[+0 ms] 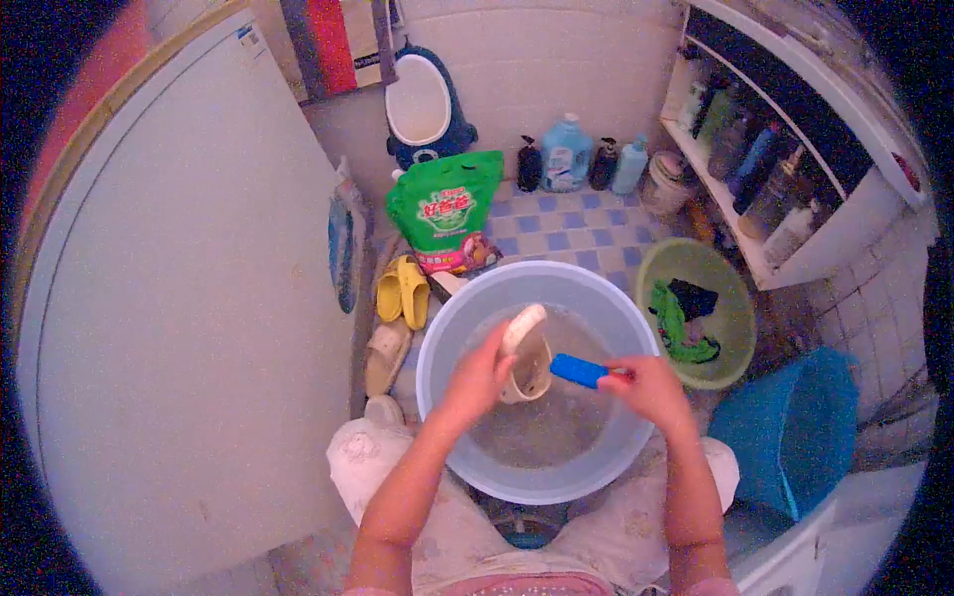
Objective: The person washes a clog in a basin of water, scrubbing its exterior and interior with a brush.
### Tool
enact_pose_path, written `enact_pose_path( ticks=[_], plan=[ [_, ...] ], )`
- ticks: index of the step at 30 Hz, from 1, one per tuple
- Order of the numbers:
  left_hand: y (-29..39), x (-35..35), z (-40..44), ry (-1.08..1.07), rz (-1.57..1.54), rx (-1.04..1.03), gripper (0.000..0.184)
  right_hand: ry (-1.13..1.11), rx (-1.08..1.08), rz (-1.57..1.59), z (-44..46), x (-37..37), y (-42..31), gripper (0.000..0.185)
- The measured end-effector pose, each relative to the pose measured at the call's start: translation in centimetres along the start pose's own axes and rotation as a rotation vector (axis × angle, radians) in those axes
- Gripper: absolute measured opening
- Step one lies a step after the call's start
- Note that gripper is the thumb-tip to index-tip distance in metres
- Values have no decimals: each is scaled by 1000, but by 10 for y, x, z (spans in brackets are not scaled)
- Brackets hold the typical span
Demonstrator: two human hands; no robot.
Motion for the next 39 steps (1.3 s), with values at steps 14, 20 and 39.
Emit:
enact_pose_path(
  ticks=[14,20,39],
  plan=[
    [-6,13,-2,18,179,12,35,138,127,-148,0,-24,0,18],
    [4,10,6,-7,122,-31,32,126,199,166,10,4,-34,20],
    [-1,-7,14,45,128,-46,38,393,94,375,37,-42,-32,35]
  ],
)
Point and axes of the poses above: each hand's wrist, its own z-axis towards the middle knuckle, its own x-axis out of the back of the hand, y = z × x, the point moved 7 cm from there along z, towards the middle knuckle, and after that the axes turned 8 degrees about y, right-handed, at the moved point
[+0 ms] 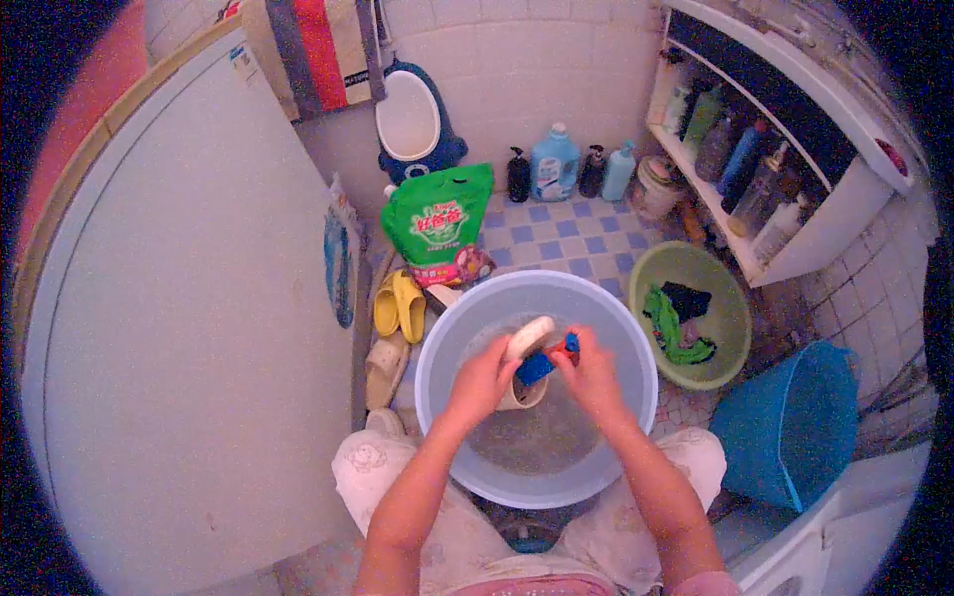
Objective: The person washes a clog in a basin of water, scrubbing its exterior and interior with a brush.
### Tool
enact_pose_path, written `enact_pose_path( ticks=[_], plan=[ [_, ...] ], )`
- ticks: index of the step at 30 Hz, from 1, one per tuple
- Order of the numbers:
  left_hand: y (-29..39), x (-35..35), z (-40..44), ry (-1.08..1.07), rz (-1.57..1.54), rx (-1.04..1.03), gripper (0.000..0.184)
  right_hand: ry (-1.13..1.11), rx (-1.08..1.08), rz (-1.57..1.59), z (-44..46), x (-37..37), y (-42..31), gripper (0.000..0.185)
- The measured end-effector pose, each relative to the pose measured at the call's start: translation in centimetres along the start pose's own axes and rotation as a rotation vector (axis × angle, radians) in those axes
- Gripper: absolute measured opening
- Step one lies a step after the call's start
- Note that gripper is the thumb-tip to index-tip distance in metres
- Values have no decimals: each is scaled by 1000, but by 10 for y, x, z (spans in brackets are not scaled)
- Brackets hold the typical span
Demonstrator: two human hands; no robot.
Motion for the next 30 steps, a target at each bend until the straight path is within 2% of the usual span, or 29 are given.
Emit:
enact_pose_path(
  ticks=[1,3,6,7,9,12,14,16,21,25,27,30],
  plan=[
    [0,-1,-1,-20,-4,-6,38,3,2,1,-5,-3,0,35],
    [3,-3,0,-44,-8,-10,38,-182,-19,-140,-17,-26,6,28],
    [6,-7,5,-81,80,-27,37,-189,-56,-45,-18,-36,16,27],
    [2,-6,4,-55,80,-14,37,-191,-56,-45,-13,-28,4,27],
    [-4,-5,1,-27,75,6,37,-59,-9,-104,-1,2,-19,27],
    [-5,-5,0,-12,22,-10,39,-56,-14,-65,-3,3,-12,28],
    [-1,-6,2,-72,44,66,41,-91,-10,-73,-11,-16,7,29],
    [-2,-9,4,-75,60,25,40,-127,-6,-80,-13,-23,8,29],
    [0,-5,-1,-16,65,21,37,-7,-25,-113,-1,3,-7,36],
    [4,-1,-3,-9,43,-9,38,-13,-39,-41,-2,2,-2,35],
    [8,-4,-1,-10,60,-37,38,-82,14,-233,-9,-20,10,36],
    [6,-5,-1,-16,21,-33,36,-71,-50,-57,-10,-24,15,35]
  ],
)
Point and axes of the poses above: each hand's wrist, its own z-axis towards the middle knuckle, its own x-axis out of the back of the hand, y = z × x, the point moved 7 cm from there along z, towards the middle knuckle, and after that the axes turned 8 degrees about y, right-handed, at the moved point
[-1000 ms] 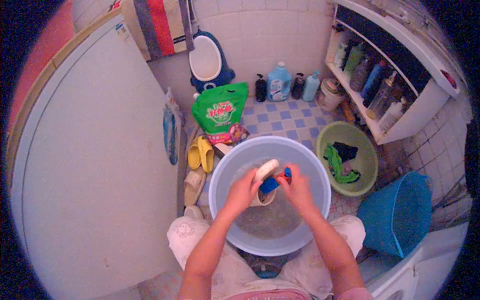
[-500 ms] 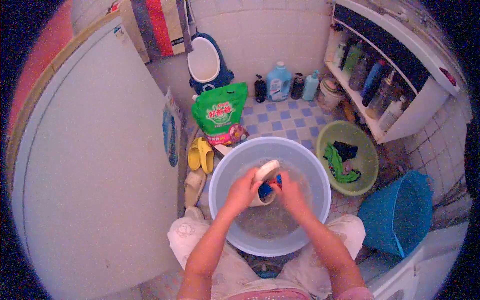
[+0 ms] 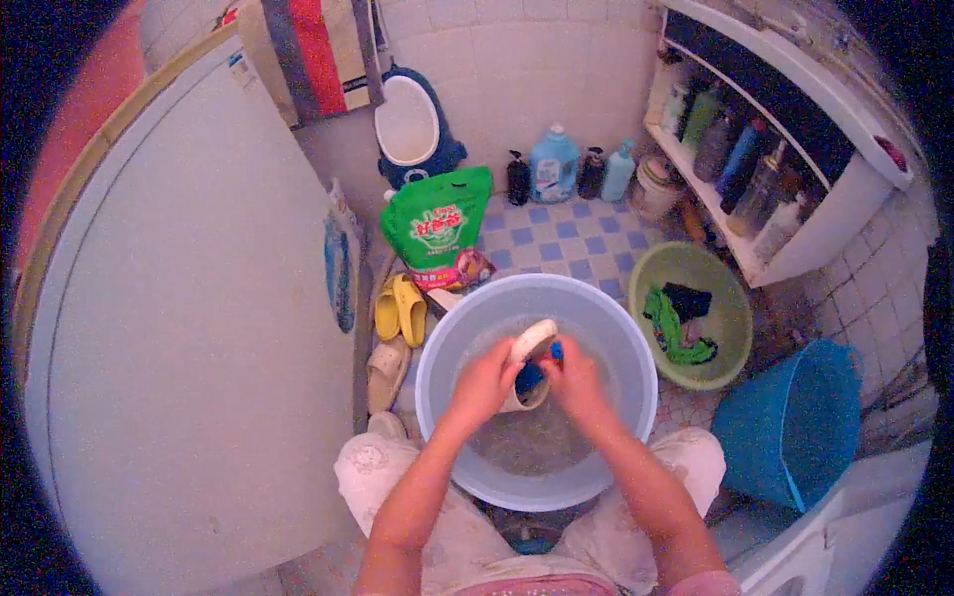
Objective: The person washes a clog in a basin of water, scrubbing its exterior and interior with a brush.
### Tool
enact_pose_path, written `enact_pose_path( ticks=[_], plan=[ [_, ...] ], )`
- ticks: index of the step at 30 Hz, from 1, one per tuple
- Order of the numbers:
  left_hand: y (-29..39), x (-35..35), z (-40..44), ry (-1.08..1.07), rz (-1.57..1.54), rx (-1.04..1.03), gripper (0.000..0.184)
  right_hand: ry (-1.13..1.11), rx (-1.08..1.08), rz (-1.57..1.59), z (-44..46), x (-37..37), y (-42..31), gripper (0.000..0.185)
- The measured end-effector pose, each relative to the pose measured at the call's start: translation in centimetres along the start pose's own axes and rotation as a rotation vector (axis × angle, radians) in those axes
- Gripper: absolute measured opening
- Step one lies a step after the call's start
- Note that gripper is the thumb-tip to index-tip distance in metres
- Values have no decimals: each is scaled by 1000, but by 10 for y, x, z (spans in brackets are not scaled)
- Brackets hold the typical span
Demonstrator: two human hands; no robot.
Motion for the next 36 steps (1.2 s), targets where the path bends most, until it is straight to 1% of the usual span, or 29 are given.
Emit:
enact_pose_path(
  ticks=[2,4,6,7,8,9,10,12,13,14,15,16,18,19,21,22,24,26,28,30,31,32,33,34,36],
  plan=[
    [-9,2,-3,19,-7,28,36,42,-16,24,5,23,-23,34],
    [-8,1,-7,24,-2,30,36,82,-32,51,4,32,-23,33],
    [-3,4,-6,26,6,27,36,-41,104,-265,3,15,-17,33],
    [2,4,-4,-21,3,16,37,-39,103,-264,0,6,-10,33],
    [5,2,-4,-67,-1,5,37,-90,45,-206,-5,-9,1,32],
    [6,2,-3,-66,1,3,37,-142,-13,-147,-8,-19,7,31],
    [4,4,-4,-36,18,21,37,-142,-13,-147,-7,-10,-7,31],
    [-4,9,-7,-6,25,47,36,18,58,-106,-4,18,-39,30],
    [-7,12,-9,15,-28,54,37,15,63,-110,-4,20,-40,30],
    [-9,13,-10,34,-79,63,37,66,61,-38,-2,26,-39,29],
    [-10,13,-12,35,-80,63,37,118,59,36,-1,32,-38,29],
    [-8,13,-11,34,-71,44,38,118,57,38,-2,28,-31,29],
    [-4,12,-8,33,-60,20,38,-20,128,-278,-5,9,-20,28],
    [-4,9,-6,26,-36,17,39,-17,127,-276,-7,9,-20,28],
    [-4,8,-6,21,-14,13,39,-101,24,-179,-12,0,-18,29],
    [-5,8,-6,17,-6,23,40,-100,25,-179,-11,1,-18,29],
    [-8,8,-6,14,0,33,40,117,156,-159,-5,17,-31,35],
    [-19,10,-10,73,-25,97,41,146,158,-100,-2,27,-37,35],
    [-19,10,-8,57,-60,80,41,183,163,-35,-3,30,-35,35],
    [-18,8,-5,38,-94,57,41,-68,74,-195,-7,0,-14,31],
    [-18,5,-4,3,-87,36,40,-62,76,-193,-10,-1,-13,31],
    [-18,2,-4,-33,-81,19,40,-107,55,-206,-14,-8,-12,31],
    [-15,3,-4,-33,-81,18,40,-154,34,-219,-16,-11,-16,32],
    [-12,5,-4,-36,-42,38,40,-155,34,-218,-14,-6,-22,32],
    [-12,8,-7,-39,-6,64,40,57,147,-124,-5,19,-42,34]
  ],
)
Point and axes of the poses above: each hand's wrist, its own z-axis towards the middle knuckle, its own x-axis out of the back of the hand, y = z × x, the point moved 7 cm from there along z, towards the middle knuckle, and after that the axes turned 8 degrees about y, right-handed, at the moved point
